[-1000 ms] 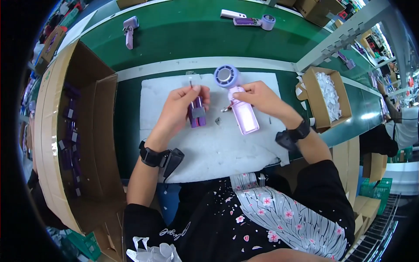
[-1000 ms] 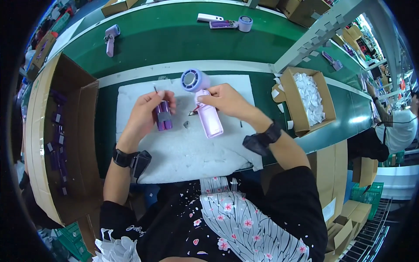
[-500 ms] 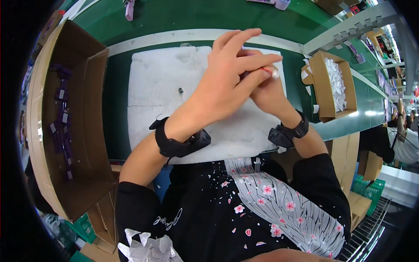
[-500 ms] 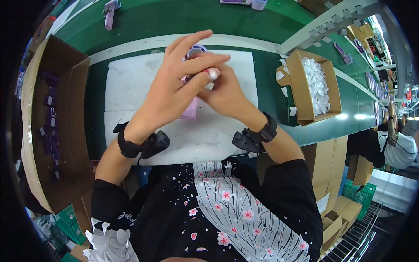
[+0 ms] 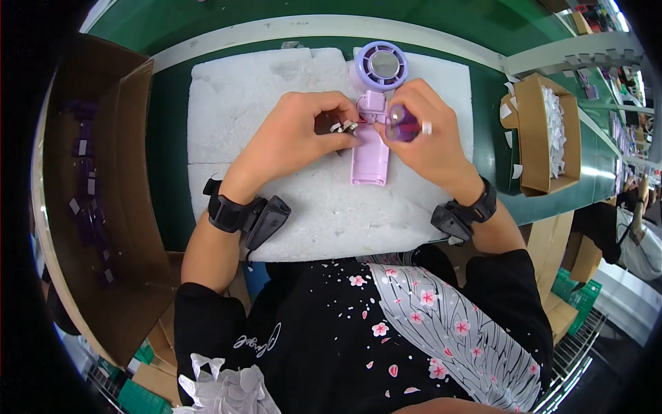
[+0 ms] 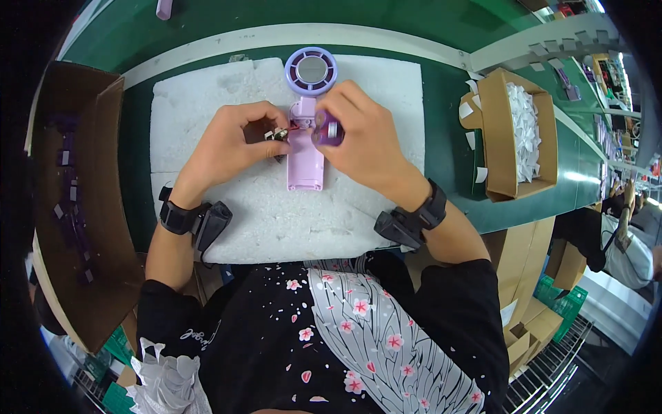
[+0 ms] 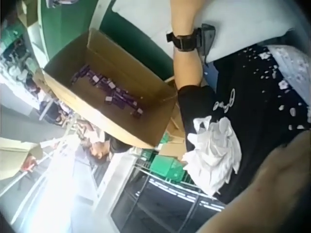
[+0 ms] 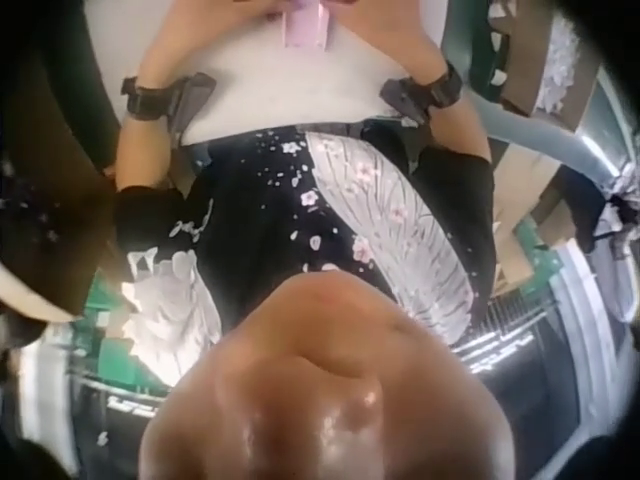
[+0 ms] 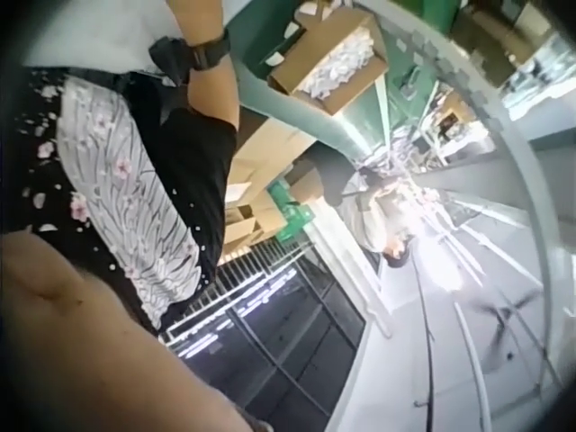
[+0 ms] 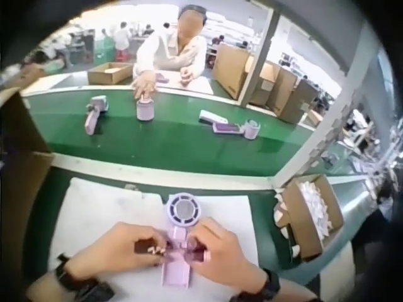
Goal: Assembling small handheld portable fans by installing components like motors, batteries, and circuit boards into plastic housings.
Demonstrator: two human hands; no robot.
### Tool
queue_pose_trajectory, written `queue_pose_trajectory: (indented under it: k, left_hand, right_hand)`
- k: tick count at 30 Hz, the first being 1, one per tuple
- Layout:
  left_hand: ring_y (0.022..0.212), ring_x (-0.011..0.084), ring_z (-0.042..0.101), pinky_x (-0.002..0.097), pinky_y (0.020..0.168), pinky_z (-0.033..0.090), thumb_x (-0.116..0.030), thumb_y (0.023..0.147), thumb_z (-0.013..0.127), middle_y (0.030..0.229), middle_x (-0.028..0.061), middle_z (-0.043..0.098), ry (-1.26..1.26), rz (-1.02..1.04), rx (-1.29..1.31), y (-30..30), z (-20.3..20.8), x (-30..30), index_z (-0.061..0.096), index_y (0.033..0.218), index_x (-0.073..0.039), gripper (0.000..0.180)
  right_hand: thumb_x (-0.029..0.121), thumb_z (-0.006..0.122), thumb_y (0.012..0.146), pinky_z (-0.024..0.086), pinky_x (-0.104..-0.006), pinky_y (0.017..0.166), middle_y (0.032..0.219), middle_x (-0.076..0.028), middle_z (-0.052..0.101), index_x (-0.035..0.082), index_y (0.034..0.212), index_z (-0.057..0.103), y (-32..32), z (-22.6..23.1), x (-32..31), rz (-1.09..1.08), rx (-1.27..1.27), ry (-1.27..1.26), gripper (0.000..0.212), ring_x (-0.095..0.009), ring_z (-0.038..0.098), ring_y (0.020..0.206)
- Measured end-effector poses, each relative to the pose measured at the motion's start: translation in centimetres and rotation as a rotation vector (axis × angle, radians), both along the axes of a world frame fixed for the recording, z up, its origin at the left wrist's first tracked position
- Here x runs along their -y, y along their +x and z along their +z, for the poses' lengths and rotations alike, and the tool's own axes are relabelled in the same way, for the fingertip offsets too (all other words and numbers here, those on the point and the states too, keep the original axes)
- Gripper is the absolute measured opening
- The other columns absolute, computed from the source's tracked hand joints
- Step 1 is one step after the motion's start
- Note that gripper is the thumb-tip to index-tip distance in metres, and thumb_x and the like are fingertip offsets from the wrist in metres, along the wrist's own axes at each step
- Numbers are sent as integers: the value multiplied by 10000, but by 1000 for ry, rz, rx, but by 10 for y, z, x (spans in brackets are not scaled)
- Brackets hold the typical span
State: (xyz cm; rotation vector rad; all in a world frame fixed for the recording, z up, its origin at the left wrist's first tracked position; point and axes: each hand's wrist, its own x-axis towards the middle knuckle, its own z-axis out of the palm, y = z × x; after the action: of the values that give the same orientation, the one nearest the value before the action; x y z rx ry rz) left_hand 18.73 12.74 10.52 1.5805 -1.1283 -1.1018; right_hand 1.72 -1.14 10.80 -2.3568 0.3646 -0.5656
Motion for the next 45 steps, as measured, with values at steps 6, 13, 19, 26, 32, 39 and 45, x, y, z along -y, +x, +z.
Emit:
queue_pose_trajectory:
  k: [6,13,19,26,32,39,45]
  left_hand:
    - [692,118,560,264,652,474,-27,753,746,798,52,631,-94,-45,65,-1,7,1,633,927,8,210]
    - [749,97,582,234,680,488,31,770,727,864,49,640,11,14,-70,-4,12,1,633,919,28,176]
    - [756,142,615,256,701,506,66,758,701,857,59,642,-9,-33,-62,-2,13,0,658,936,19,189]
    - [684,240,592,317,645,490,51,707,671,860,85,621,-451,-72,387,3,-3,-3,701,894,-39,210]
    - [773,233,637,323,682,521,106,692,614,1022,113,638,-321,-90,235,-7,15,-3,660,887,5,224]
    - [770,203,633,275,704,525,66,721,637,943,100,649,-264,-45,167,-4,10,-3,650,881,3,173]
    - [770,169,624,239,708,517,52,749,648,951,85,647,-206,-38,109,-3,6,-4,646,908,8,166]
  right_hand:
    - [-14,755,656,472,-322,636,923,-92,644,43,851,583,1,2,-4,185,71,-175,266,-251,584,748]
    - [-27,733,655,470,-321,635,898,-84,640,48,841,590,3,0,-13,112,66,-126,246,-243,580,750]
    - [-11,746,642,472,-309,616,836,-69,605,59,870,602,3,9,-18,63,-15,-54,278,-231,578,741]
    - [-2,758,642,477,-305,607,851,-80,578,54,891,596,1,8,-14,147,-1,-118,303,-220,577,738]
    - [18,784,641,489,-296,629,925,-86,572,47,896,583,-3,5,-16,92,-40,-15,325,-219,590,760]
    - [54,784,688,464,-263,609,885,-68,571,25,896,613,-1,4,-7,98,112,89,271,-162,585,737]
    - [78,748,747,431,-245,577,806,-38,586,21,856,640,-6,20,-9,-47,-30,537,163,-112,554,648]
